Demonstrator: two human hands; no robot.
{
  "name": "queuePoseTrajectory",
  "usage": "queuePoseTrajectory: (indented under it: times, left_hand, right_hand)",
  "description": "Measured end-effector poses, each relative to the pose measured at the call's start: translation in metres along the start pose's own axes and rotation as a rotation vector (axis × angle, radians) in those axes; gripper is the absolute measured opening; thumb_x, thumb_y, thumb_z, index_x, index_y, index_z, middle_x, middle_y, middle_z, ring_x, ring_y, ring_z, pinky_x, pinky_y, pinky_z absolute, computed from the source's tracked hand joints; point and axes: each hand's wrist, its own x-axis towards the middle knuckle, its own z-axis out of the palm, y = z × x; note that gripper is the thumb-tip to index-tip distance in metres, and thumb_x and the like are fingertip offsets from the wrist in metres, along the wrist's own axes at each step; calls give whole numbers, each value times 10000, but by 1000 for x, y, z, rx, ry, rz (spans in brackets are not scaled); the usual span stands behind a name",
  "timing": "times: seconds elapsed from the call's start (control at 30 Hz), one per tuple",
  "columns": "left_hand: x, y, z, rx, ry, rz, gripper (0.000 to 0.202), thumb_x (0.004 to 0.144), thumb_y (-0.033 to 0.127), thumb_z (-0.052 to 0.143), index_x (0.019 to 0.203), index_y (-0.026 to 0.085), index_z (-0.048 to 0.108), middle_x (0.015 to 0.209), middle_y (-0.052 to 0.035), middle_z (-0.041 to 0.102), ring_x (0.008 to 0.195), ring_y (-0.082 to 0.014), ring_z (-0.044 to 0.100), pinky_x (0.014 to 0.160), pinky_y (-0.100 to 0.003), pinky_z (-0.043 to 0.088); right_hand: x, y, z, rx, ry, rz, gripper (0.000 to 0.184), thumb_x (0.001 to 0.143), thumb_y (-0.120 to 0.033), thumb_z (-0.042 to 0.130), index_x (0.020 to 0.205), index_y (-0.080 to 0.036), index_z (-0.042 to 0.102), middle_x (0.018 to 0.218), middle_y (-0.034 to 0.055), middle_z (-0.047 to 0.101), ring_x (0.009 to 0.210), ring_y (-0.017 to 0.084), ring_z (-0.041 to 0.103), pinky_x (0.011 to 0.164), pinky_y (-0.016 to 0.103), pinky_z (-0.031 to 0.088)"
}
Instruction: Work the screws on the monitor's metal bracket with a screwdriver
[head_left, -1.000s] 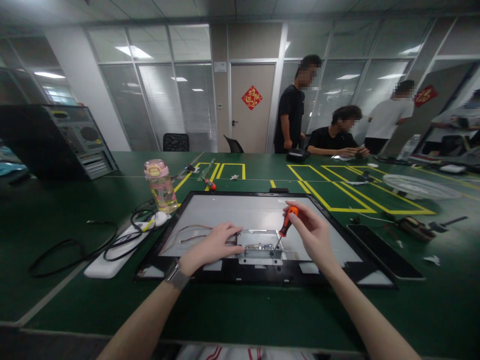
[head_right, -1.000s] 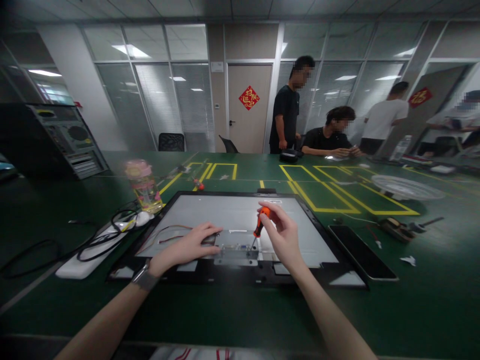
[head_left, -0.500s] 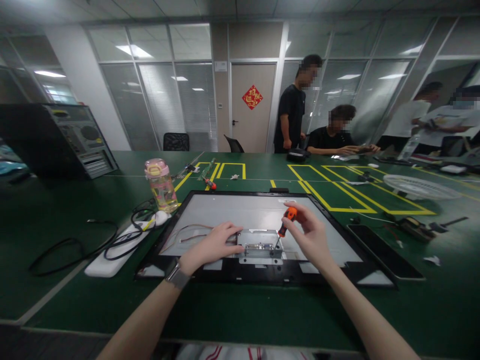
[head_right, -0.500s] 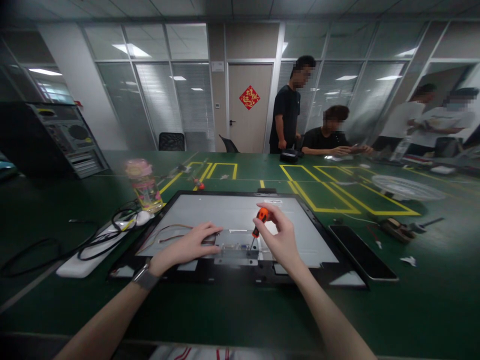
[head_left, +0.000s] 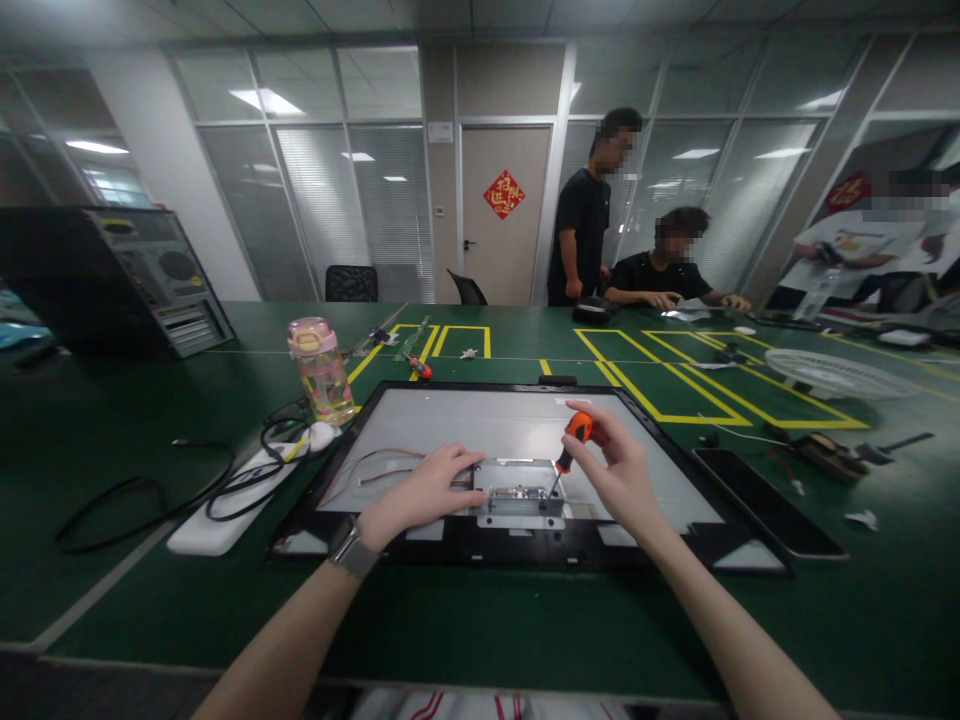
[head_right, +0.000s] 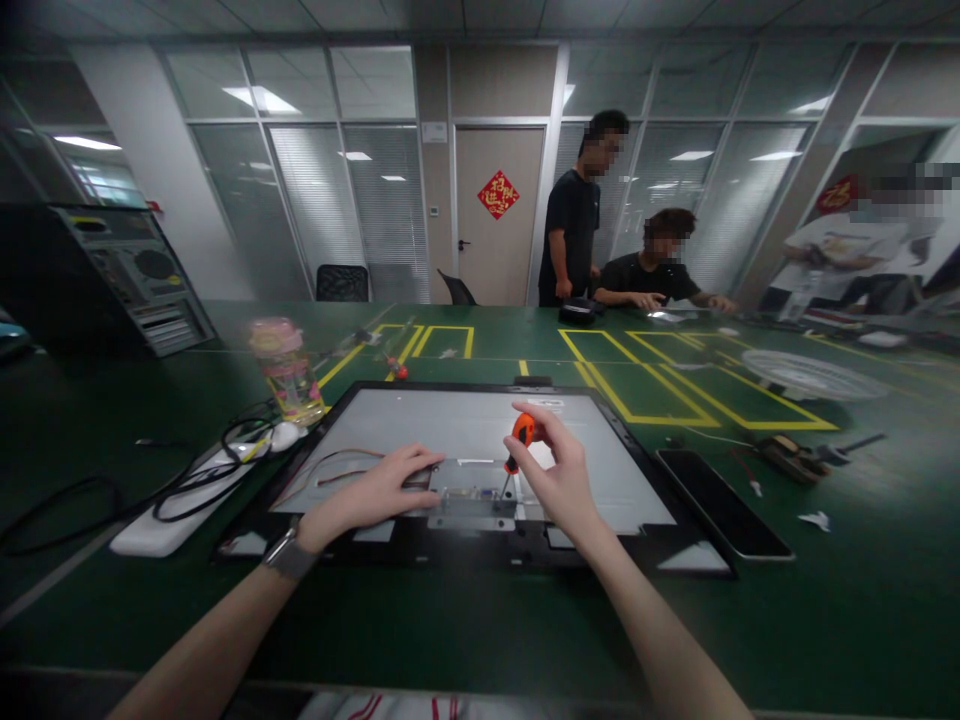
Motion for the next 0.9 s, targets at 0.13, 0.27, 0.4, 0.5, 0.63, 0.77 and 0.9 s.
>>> queuePoseTrajectory:
  times: [0.13,0.27,0.4,0.5,0.63,0.77,0.9]
  left_hand:
    - [0,-2,1,-5,6,15,542,839,515,543,1307,251,472,1168,-65,506,1084,-236,497,951,-319,371]
    - [1,-3,1,9,6,16,539,841,514,541,1307,254,467,1158,-61,509,1065,-229,502,941,-312,370]
    - [0,-1,0,6,1,18,524,840,514,541,1293,259,475,1157,-62,511,1063,-230,502,937,-311,366]
    - [0,-1,0,-4,2,17,530,839,521,540,1297,265,472,1160,-61,509,1074,-234,498,945,-314,364]
    - [1,-3,1,4,2,22,544,841,525,534,1311,262,461,1169,-65,505,1088,-237,493,949,-315,366]
    - [0,-5,1,41,-23,55,596,836,513,548,1349,239,421,1184,-73,500,1107,-241,479,959,-309,360]
    - [-1,-5,0,60,-23,55,601,834,501,554,1358,244,411,1194,-71,495,1123,-248,470,957,-305,358]
  right_hand:
    - [0,-2,-2,-5,-75,12,369,859,-273,549,1224,-237,505,919,52,648,834,205,633,794,391,507]
    - [1,-1,-3,-24,0,24,341,839,-284,582,1174,-237,535,906,49,653,809,204,636,794,398,512]
    - [1,-3,-2,-22,189,47,334,816,-304,616,1137,-235,557,882,40,631,732,183,628,707,365,547]
    - [0,-3,3,88,306,111,336,798,-335,639,1106,-232,555,867,31,610,675,165,627,604,328,579]
    - [-3,3,17,294,261,325,386,773,-397,654,1087,-215,521,827,29,616,695,189,663,554,338,610]
    - [-8,10,30,375,189,418,416,729,-419,689,1046,-205,522,806,11,595,670,185,674,554,350,620]
    - [-11,13,33,365,164,409,409,734,-416,687,1044,-209,520,810,1,583,666,176,675,563,341,625]
